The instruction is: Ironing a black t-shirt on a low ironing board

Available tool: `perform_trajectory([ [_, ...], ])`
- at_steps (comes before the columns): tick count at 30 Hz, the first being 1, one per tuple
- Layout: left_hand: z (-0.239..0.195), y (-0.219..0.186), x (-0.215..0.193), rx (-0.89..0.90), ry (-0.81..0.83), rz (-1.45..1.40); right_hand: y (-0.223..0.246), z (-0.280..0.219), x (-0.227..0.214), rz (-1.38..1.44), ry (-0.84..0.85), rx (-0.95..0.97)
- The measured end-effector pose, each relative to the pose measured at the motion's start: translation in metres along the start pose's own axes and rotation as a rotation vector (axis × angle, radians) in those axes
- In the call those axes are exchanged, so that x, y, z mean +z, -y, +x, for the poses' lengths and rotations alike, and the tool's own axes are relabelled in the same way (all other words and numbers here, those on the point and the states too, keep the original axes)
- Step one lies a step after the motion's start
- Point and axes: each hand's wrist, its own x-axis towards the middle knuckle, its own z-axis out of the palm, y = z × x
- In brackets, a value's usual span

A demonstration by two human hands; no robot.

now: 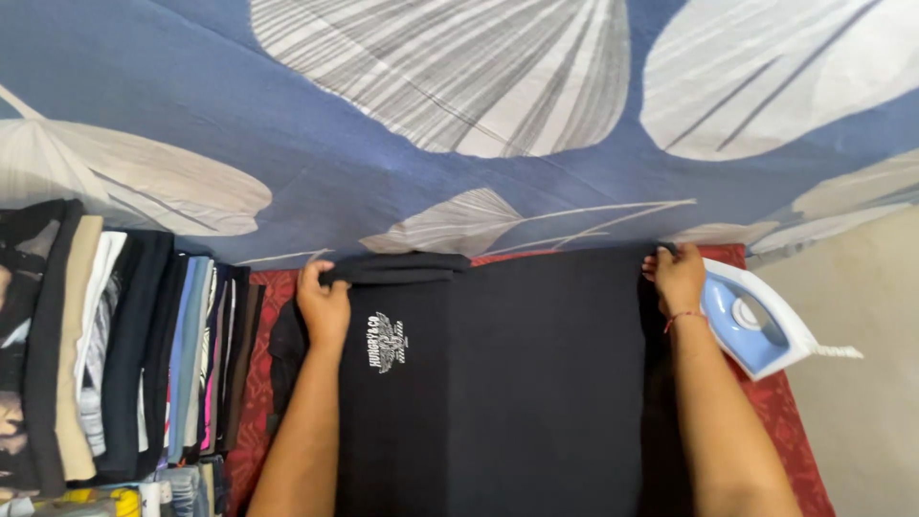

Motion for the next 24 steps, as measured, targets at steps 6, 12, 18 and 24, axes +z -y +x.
perform_trajectory([
  [6,-0.015,0.004,-0.003,0.032,-0.035,-0.094,-0.026,-0.024,0.020,-0.236,-0.175,-0.321],
  [12,-0.047,-0.039,-0.018,0.100,-0.278,0.331,0.118,-0.183,0.047,-0.360,-0.033,-0.682],
  [18,-0.096,-0.068,-0.005,0.703,0.731,0.489,0.067,-0.157,0.037,-1.017,0.489,-1.211],
  [24,-0.074,-0.065,0.011,0.589,0.811,0.601,-0.026,-0.054,0.002,-0.756,-0.066,-0.671],
])
